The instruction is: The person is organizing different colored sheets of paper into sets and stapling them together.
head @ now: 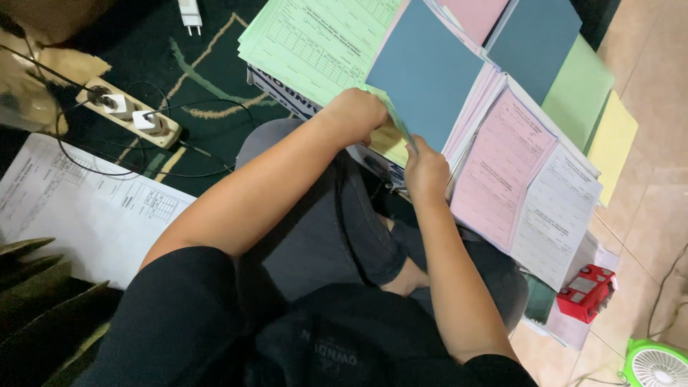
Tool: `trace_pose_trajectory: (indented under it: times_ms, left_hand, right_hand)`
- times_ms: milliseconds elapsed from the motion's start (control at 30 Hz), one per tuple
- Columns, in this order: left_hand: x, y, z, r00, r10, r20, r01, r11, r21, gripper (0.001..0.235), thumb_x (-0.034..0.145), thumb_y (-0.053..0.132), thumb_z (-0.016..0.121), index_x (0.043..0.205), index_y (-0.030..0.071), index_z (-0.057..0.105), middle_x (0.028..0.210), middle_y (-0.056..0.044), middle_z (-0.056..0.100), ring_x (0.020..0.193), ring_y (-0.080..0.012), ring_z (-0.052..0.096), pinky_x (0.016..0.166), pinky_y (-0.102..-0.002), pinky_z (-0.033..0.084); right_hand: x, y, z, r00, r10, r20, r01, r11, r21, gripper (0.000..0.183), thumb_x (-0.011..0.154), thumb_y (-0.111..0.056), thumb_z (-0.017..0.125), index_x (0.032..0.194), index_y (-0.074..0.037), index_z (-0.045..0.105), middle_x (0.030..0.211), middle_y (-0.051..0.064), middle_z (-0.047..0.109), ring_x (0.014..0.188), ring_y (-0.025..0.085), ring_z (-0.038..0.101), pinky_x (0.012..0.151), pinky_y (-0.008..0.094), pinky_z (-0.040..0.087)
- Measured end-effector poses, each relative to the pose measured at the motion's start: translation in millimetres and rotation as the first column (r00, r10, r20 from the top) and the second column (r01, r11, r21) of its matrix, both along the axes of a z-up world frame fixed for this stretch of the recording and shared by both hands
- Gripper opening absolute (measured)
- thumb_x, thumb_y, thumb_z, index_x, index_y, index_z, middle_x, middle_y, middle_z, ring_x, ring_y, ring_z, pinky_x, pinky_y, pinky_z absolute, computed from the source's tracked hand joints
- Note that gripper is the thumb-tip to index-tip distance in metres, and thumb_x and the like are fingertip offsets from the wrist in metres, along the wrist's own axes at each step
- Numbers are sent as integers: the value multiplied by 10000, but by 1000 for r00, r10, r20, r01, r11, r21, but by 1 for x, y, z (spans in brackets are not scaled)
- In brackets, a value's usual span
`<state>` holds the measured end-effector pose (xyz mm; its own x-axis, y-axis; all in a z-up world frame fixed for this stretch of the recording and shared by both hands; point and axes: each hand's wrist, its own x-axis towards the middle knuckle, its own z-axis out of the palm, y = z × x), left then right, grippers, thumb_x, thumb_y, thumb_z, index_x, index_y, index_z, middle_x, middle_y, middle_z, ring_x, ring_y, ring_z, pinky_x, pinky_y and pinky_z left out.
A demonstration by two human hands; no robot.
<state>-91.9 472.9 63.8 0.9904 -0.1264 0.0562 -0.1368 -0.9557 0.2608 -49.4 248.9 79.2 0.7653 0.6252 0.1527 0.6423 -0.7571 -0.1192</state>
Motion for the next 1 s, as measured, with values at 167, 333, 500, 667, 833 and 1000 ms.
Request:
trace_pose_trajectory:
  times_ms: [167,333,500,667,833,1000]
  left_hand:
    - [2,0,-2,1000,5,3,-5,999,44,205,737,248,903,860,124,795,818,-100,758,825,-339,757,756,-461,587]
    - [-6,-2,5,996,-8,93,-2,994,110,94,790,187,822,822,107,784,763,-74,743,759,-310,749,741,-439,559]
    - [-21,0,43,882,-54,468,3,994,109,36,808,142,803,831,167,792,778,-18,767,752,-238,730,789,-385,474]
    - [-46,42,61,797,82,598,-86,996,-22,43,808,119,734,778,147,721,773,-15,704,766,-250,652,766,-386,480]
    - [-79,162,13,950,221,221,-275,925,261,368,709,425,845,908,122,781,975,-75,721,877,-304,677,792,-426,555]
    - [-88,194,24,961,258,-100,-258,966,16,307,694,319,876,950,155,839,818,-57,765,777,-307,701,759,-424,553]
  right_hand:
    - [-3,-1,-1,1000,10,-19,-10,1000,9,266,1050,-254,597,1275,-160,700,968,193,770,894,433,738,783,554,582]
    - [-12,2,8,999,24,-20,-25,1000,-9,293,1062,-280,579,1306,-149,672,1032,199,766,919,431,738,797,565,584]
    - [-31,9,23,994,-23,-109,21,1000,-21,453,1015,-384,635,1363,-97,586,1126,251,726,996,478,706,831,625,566]
    - [22,9,55,970,-160,-181,156,987,-38,349,1052,-267,552,1364,-129,628,1053,217,733,932,410,710,825,527,561]
    - [35,30,135,997,-83,3,82,993,90,273,1034,-25,625,1248,128,698,924,278,741,725,350,714,699,418,574]
    - [11,135,150,921,164,352,-231,960,158,198,930,28,707,1121,18,754,776,161,743,548,272,655,550,423,515]
